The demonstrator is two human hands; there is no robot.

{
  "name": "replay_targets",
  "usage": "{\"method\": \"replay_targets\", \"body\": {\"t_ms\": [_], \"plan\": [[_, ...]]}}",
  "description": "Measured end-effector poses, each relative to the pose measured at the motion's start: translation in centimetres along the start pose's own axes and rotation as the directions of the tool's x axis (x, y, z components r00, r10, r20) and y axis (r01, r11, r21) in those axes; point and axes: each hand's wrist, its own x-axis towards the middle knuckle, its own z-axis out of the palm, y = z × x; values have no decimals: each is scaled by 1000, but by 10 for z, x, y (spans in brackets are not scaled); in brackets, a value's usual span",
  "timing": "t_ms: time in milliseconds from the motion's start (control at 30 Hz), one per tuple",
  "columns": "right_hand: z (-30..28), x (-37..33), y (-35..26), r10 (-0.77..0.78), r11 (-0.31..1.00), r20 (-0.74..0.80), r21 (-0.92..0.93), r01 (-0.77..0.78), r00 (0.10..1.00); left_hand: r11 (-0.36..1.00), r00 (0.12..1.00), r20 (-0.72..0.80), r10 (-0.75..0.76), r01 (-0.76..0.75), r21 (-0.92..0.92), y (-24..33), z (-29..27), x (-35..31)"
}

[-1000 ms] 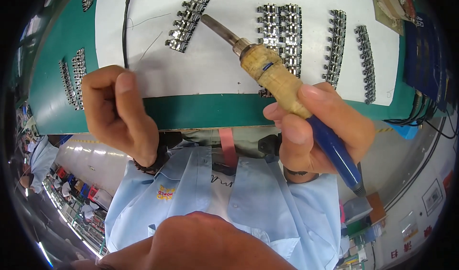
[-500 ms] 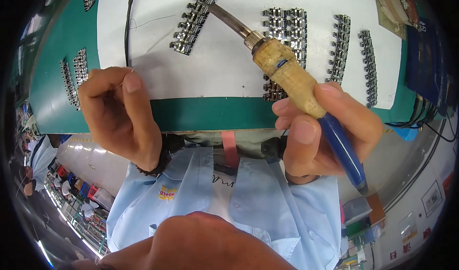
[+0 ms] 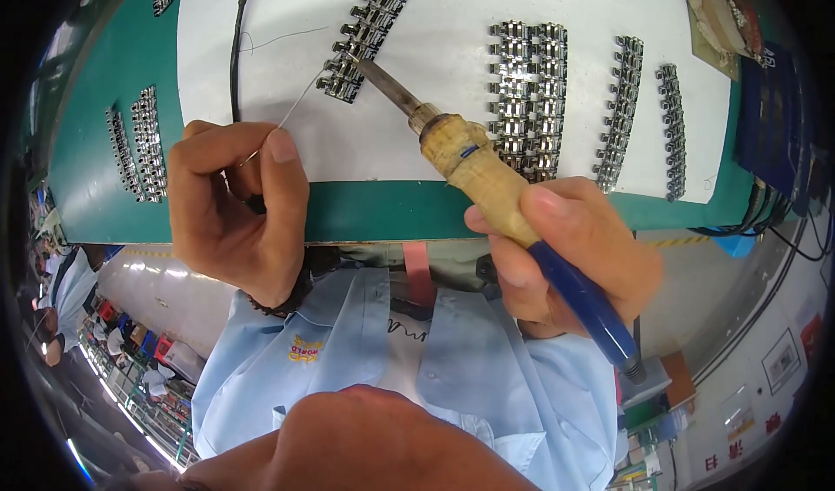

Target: The person solders metal components on a strip using a soldering iron and solder wire. After completing the soldering on one strip, the person moves it aside and picks up another strip to repeat the process.

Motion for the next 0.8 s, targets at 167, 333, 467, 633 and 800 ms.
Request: {"method": "replay_targets", "body": {"t_ms": [167, 333, 467, 633, 800], "plan": [[2, 1, -1, 40, 999, 12, -24, -40, 999, 1000, 1000, 10, -8, 8, 0, 0, 2, 1], [6, 4, -1, 56, 998, 25, -2, -56, 998, 999, 999, 22, -34, 34, 13, -1, 2, 2], [8, 6, -2, 44, 999, 35, 4, -44, 998, 999, 999, 23, -32, 31, 20, 1, -1, 3], [11, 8, -1, 35, 999, 8, -38, -34, 999, 1000, 996, 87, -6, 5, 10, -1, 0, 3], [13, 8, 2, 37, 999, -1, -25, -37, 999, 997, 991, 111, -74, 71, 29, 0, 2, 2]]}}
